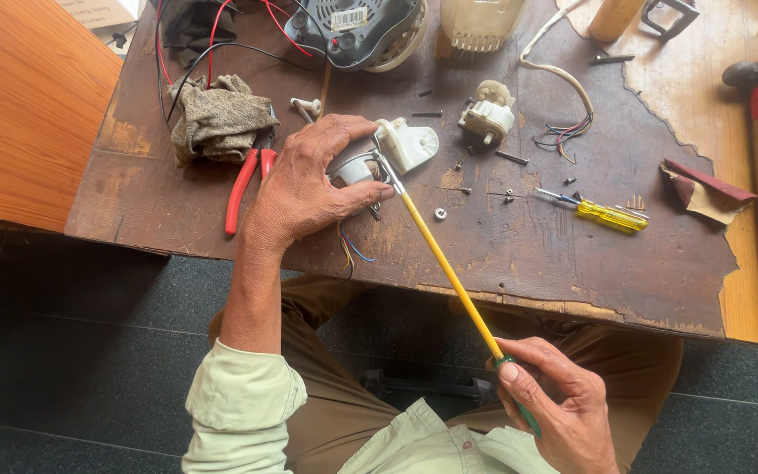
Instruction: The person disassembles and reassembles a small electric motor mechanism on a workbench, using a screwdriver to adjust screws and manipulating the internal housing components and wiring connections by hand.
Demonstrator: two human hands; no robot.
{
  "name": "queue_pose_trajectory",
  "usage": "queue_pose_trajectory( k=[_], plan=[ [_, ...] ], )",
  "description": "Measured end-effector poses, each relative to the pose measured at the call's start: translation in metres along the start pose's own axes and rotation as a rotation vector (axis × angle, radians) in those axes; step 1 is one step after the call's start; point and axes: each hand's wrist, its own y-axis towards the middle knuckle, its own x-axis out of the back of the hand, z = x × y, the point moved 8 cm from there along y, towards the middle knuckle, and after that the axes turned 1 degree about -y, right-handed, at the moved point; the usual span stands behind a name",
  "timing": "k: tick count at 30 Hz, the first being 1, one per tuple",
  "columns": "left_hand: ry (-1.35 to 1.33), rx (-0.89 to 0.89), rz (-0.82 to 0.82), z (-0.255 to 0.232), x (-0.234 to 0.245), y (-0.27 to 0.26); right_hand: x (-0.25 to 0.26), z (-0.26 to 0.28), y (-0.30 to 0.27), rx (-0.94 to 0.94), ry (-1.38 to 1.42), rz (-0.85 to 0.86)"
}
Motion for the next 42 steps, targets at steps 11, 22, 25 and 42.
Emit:
queue_pose_trajectory(
  k=[11, 22, 25, 42],
  plan=[
    [0.022, 0.023, -0.006, 0.002, -0.001, 0.001, 0.006, -0.001, 0.003, -0.032, -0.134, -0.011],
    [0.051, 0.047, 0.012, 0.006, -0.002, 0.001, 0.005, 0.001, -0.001, -0.024, -0.132, -0.005],
    [0.037, 0.074, 0.017, 0.009, -0.004, 0.001, 0.005, 0.003, -0.001, -0.03, -0.092, -0.004],
    [0.074, -0.009, -0.006, -0.003, -0.002, -0.003, 0.021, -0.007, 0.009, -0.379, 0.672, 0.144]
  ],
)
